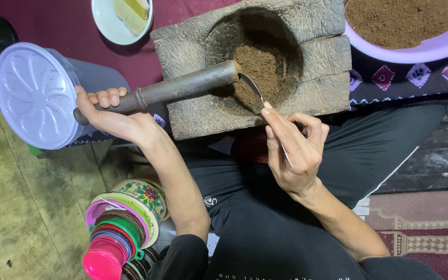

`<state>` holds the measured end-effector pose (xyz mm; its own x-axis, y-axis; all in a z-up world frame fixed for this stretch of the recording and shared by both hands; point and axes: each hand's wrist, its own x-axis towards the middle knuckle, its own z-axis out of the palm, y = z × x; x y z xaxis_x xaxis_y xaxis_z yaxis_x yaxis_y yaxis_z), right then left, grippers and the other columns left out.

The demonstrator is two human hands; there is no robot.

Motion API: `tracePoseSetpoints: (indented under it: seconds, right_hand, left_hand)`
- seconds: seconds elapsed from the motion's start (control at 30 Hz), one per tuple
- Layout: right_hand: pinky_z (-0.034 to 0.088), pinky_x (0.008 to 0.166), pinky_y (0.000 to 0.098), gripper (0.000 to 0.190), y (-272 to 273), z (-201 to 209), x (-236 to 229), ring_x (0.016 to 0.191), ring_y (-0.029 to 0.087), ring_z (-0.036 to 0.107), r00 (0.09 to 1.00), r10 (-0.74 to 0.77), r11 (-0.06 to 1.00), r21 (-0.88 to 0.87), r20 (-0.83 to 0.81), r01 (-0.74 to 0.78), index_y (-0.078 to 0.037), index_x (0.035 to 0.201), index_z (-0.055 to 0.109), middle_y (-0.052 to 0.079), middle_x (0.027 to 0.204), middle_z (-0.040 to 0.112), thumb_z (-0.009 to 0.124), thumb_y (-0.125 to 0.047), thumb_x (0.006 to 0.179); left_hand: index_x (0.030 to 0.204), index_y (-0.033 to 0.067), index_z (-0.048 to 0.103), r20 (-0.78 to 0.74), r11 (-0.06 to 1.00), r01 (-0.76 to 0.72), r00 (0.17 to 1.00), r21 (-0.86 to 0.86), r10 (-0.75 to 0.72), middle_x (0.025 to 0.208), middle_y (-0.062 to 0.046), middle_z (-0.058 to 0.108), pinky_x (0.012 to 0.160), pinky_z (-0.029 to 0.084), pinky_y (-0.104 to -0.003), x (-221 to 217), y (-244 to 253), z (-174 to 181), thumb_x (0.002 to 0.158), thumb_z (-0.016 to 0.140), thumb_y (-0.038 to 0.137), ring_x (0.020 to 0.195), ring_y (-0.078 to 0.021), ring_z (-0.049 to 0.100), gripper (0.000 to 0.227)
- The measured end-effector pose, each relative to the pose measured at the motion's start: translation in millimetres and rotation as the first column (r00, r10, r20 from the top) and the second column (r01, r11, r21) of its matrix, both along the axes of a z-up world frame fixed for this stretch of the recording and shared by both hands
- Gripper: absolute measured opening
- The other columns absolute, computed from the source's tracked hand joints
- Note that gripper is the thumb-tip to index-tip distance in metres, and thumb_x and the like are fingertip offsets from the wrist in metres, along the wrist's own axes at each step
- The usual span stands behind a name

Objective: Scraping and collecting fine brown powder from a stone mortar and pestle using a metal spoon.

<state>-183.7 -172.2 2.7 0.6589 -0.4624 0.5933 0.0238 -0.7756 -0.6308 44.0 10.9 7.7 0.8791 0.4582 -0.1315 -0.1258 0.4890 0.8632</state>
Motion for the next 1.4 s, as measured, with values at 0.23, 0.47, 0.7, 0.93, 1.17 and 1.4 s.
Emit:
tracePoseSetpoints:
  seconds: [0.23, 0.47, 0.7, 0.93, 1.17, 1.4]
  right_hand:
    - [0.034, 0.084, 0.0345, 0.022, 2, 2, 7, 0.089, 0.022, 0.061, 1.0, -0.025, 0.999, -0.037, -0.004, 0.025, -0.004, 0.12, 0.076, 0.007, 0.116, 0.078, 0.062, -0.005, 0.104]
    - [0.034, 0.095, 0.0376, 0.021, -7, 3, 9, 0.1, 0.023, 0.066, 0.996, -0.081, 0.996, -0.051, -0.026, 0.08, -0.005, 0.118, 0.076, 0.005, 0.111, 0.079, 0.061, -0.003, 0.104]
    - [0.032, 0.107, 0.0443, 0.02, -6, 5, 13, 0.111, 0.025, 0.069, 0.996, -0.07, 0.997, -0.048, -0.05, 0.068, -0.005, 0.116, 0.076, 0.008, 0.109, 0.08, 0.061, -0.004, 0.104]
    - [0.034, 0.105, 0.042, 0.018, -6, -8, 24, 0.114, 0.022, 0.069, 0.994, -0.06, 0.997, -0.05, -0.087, 0.056, -0.008, 0.116, 0.075, 0.005, 0.105, 0.079, 0.061, -0.006, 0.104]
    - [0.038, 0.105, 0.0435, 0.018, -29, 11, 11, 0.113, 0.026, 0.067, 0.989, -0.045, 0.996, -0.078, -0.144, 0.034, -0.004, 0.118, 0.075, 0.01, 0.113, 0.079, 0.062, -0.004, 0.105]
    - [0.034, 0.096, 0.0398, 0.022, -15, 39, 3, 0.108, 0.029, 0.067, 0.982, -0.019, 0.995, -0.105, -0.188, -0.001, -0.001, 0.121, 0.07, 0.013, 0.115, 0.08, 0.054, -0.008, 0.108]
  left_hand:
    - [0.07, 0.0206, 0.045, -0.002, 1.0, -0.021, 1.0, 0.007, 0.021, 0.058, 0.009, 0.039, 0.057, 0.049, -0.029, 0, -7, 0, 0.088, 0.069, 0.024, 0.048, -0.0091, 0.045, 0.03]
    - [0.069, 0.0197, 0.043, -0.024, 0.998, 0.008, 1.0, -0.057, -0.009, 0.056, 0.009, 0.036, 0.055, 0.045, -0.029, -1, -19, -4, 0.087, 0.069, 0.02, 0.046, -0.0095, 0.041, 0.031]
    - [0.069, 0.0202, 0.043, -0.003, 0.998, -0.015, 1.0, -0.057, 0.015, 0.056, 0.008, 0.036, 0.055, 0.044, -0.03, -1, -19, -4, 0.086, 0.068, 0.018, 0.046, -0.0103, 0.04, 0.03]
    - [0.07, 0.021, 0.042, -0.023, 1.0, -0.021, 1.0, -0.015, 0.021, 0.057, 0.009, 0.036, 0.056, 0.045, -0.029, -3, -20, -3, 0.088, 0.066, 0.019, 0.047, -0.009, 0.04, 0.03]
    - [0.071, 0.0203, 0.045, 0.009, 0.999, -0.032, 0.999, -0.023, 0.033, 0.056, 0.009, 0.038, 0.056, 0.046, -0.029, 0, -20, -6, 0.086, 0.068, 0.019, 0.047, -0.0095, 0.041, 0.028]
    - [0.067, 0.0158, 0.04, -0.018, 0.991, -0.121, 0.993, -0.056, 0.12, 0.055, 0.004, 0.031, 0.053, 0.034, -0.031, -1, -32, 5, 0.08, 0.062, 0.018, 0.046, -0.0102, 0.031, 0.026]
